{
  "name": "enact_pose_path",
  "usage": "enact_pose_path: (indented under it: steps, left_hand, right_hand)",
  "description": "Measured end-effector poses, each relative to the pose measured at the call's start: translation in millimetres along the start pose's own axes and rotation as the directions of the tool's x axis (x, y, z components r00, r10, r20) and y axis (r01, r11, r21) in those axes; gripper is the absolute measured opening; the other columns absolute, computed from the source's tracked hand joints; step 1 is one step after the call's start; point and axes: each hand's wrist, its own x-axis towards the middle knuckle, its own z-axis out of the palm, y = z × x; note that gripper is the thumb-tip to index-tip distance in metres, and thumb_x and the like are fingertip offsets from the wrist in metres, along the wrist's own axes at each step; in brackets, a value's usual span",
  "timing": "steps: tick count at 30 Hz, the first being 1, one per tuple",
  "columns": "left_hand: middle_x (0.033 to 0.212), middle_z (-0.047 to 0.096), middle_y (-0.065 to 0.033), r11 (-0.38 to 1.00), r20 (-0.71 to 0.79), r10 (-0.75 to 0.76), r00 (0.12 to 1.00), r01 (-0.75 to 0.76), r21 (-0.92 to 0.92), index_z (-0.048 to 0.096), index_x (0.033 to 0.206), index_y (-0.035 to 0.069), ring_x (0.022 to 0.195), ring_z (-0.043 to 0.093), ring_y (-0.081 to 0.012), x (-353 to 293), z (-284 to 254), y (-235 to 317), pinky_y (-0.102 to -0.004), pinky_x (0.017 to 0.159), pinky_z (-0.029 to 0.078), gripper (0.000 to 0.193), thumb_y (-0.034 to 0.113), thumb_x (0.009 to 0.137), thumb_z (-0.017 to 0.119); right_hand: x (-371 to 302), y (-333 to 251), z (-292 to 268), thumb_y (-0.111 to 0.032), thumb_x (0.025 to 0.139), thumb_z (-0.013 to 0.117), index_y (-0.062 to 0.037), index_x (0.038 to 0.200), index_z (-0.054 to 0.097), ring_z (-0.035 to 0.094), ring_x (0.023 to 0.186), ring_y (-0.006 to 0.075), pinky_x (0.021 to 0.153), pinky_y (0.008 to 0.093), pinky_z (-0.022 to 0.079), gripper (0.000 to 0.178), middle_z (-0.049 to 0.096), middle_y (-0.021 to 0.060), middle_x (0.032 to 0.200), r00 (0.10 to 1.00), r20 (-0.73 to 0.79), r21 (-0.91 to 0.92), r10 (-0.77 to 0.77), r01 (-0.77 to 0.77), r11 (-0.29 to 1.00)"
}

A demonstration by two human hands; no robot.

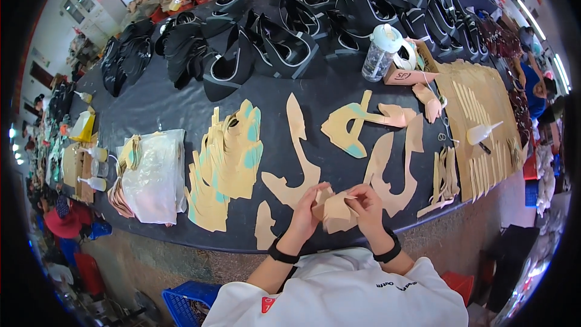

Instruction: The recorder is sorting and stacking cut leather or synthetic shoe upper components on a manufacturing table.

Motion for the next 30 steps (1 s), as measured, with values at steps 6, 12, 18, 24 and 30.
enact_pose_path:
  steps: [6,12,18,24,30]
  left_hand:
    - [0.136,0.042,-0.0129,0.923,-0.054,0.221,0.974,-0.191,0.335,0.037,0.136,0.003,0.126,0.04,-0.0254,35,-12,11,-0.0354,0.105,0.029,0.044,0.027,0.099,0.033]
    - [0.12,0.056,-0.0136,0.933,0.142,0.163,0.976,-0.2,0.3,0.049,0.126,-0.004,0.11,0.055,-0.0211,-24,-17,65,-0.0323,0.095,0.043,0.038,0.02,0.097,0.041]
    - [0.112,0.059,-0.0121,0.943,0.086,0.073,0.994,-0.097,0.318,0.051,0.124,-0.002,0.095,0.062,-0.0172,-50,-28,66,-0.0292,0.082,0.053,0.035,0.019,0.097,0.044]
    - [0.098,0.065,-0.0106,0.972,-0.207,0.013,0.978,0.036,0.233,0.061,0.109,-0.004,0.084,0.065,-0.0145,-61,-56,58,-0.0257,0.07,0.055,0.031,0.021,0.094,0.051]
    - [0.099,0.065,-0.012,0.99,-0.264,0.071,0.962,-0.035,0.139,0.061,0.108,-0.004,0.084,0.065,-0.0151,-68,-81,60,-0.0257,0.07,0.055,0.032,0.023,0.094,0.051]
  right_hand:
    - [10,-8,12,0.011,0.074,0.061,0.0012,0.085,0.06,0.059,0.088,0.0189,0.08,0.0278,0.046,0.015,0.061,0.0094,0.089,0.96,-0.029,-0.208,-0.28,0.268,0.941]
    - [13,-21,35,0.011,0.068,0.064,-0.0013,0.082,0.064,0.061,0.082,0.0197,0.072,0.028,0.047,0.019,0.064,0.009,0.085,0.935,0.176,-0.485,-0.309,0.355,0.799]
    - [5,0,69,-0.001,0.064,0.07,-0.0056,0.08,0.064,0.059,0.076,0.0231,0.069,0.0329,0.048,0.018,0.061,0.005,0.082,0.794,0.394,-0.558,-0.463,0.606,0.567]
    - [-8,10,85,0.004,0.068,0.068,-0.0034,0.083,0.063,0.06,0.078,0.0224,0.066,0.0301,0.049,0.017,0.062,0.0078,0.086,0.824,0.473,-0.529,-0.312,0.548,0.648]
    - [-9,28,85,0.002,0.072,0.065,-0.0024,0.083,0.064,0.064,0.079,0.0222,0.067,0.0268,0.052,0.012,0.063,0.0082,0.093,0.846,0.51,-0.444,-0.157,0.415,0.794]
